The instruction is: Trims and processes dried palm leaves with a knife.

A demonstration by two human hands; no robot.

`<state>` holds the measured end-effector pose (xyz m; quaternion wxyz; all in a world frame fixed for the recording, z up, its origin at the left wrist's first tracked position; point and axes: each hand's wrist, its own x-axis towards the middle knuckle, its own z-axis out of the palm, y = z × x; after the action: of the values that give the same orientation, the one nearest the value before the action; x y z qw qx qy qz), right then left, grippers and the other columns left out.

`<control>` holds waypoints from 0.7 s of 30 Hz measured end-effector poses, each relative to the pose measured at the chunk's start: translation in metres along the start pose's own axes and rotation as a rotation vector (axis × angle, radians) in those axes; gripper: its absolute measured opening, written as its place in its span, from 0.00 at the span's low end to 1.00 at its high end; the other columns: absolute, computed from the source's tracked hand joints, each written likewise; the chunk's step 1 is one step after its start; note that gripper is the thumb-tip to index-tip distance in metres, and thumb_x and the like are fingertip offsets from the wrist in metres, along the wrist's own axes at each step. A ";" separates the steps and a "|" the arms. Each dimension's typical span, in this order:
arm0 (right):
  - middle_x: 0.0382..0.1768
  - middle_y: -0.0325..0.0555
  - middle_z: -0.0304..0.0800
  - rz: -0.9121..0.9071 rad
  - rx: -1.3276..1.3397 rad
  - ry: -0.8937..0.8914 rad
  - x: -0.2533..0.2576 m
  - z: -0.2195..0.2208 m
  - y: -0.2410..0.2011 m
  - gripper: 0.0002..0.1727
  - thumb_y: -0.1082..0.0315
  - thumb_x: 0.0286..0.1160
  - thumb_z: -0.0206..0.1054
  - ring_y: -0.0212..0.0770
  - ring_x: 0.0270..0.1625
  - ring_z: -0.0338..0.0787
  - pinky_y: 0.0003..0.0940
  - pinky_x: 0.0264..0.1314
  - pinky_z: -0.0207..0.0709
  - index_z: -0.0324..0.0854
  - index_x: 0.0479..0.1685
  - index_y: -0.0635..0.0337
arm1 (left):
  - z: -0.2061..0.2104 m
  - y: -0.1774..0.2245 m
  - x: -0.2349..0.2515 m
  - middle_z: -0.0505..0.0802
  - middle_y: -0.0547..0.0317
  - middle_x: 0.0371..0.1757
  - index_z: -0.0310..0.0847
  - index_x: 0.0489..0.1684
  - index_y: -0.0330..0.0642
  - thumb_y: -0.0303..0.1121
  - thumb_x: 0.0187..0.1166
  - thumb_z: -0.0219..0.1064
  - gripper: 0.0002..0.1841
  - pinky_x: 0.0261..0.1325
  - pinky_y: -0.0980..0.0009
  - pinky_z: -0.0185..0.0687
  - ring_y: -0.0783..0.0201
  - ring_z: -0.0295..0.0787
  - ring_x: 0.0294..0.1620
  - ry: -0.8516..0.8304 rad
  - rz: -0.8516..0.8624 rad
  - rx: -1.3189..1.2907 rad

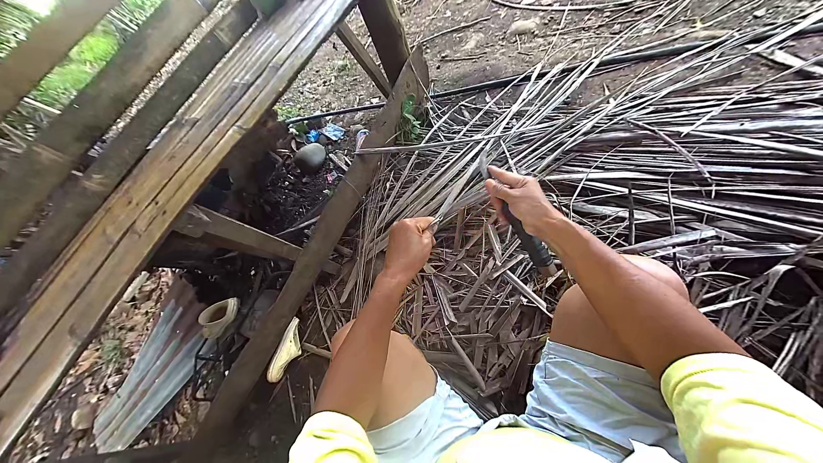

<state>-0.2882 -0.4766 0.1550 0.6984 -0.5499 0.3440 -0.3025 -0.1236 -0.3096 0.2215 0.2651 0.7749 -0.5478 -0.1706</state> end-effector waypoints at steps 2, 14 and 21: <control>0.21 0.35 0.74 -0.005 0.032 0.132 0.012 -0.018 -0.002 0.26 0.63 0.91 0.58 0.30 0.14 0.71 0.25 0.14 0.69 0.67 0.87 0.54 | -0.004 -0.003 -0.006 0.93 0.51 0.30 0.93 0.46 0.33 0.28 0.88 0.62 0.12 0.44 0.59 0.84 0.60 0.88 0.31 0.005 0.029 0.007; 0.23 0.39 0.76 0.068 0.004 -0.398 -0.040 0.040 0.000 0.29 0.67 0.92 0.54 0.31 0.16 0.75 0.25 0.18 0.73 0.59 0.92 0.51 | 0.005 0.005 0.006 0.93 0.41 0.52 0.84 0.74 0.39 0.37 0.88 0.61 0.20 0.63 0.45 0.83 0.45 0.92 0.54 0.054 -0.050 0.245; 0.21 0.37 0.78 -0.058 -0.057 -0.315 -0.029 0.044 0.010 0.28 0.67 0.91 0.58 0.28 0.15 0.73 0.23 0.17 0.71 0.64 0.89 0.58 | 0.013 0.009 -0.007 0.90 0.38 0.44 0.86 0.70 0.33 0.30 0.85 0.66 0.18 0.51 0.48 0.86 0.42 0.90 0.47 0.175 0.158 0.356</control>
<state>-0.2693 -0.4269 0.1569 0.7188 -0.6199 0.2224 -0.2227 -0.1400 -0.3084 0.2169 0.1831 0.7761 -0.6032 0.0183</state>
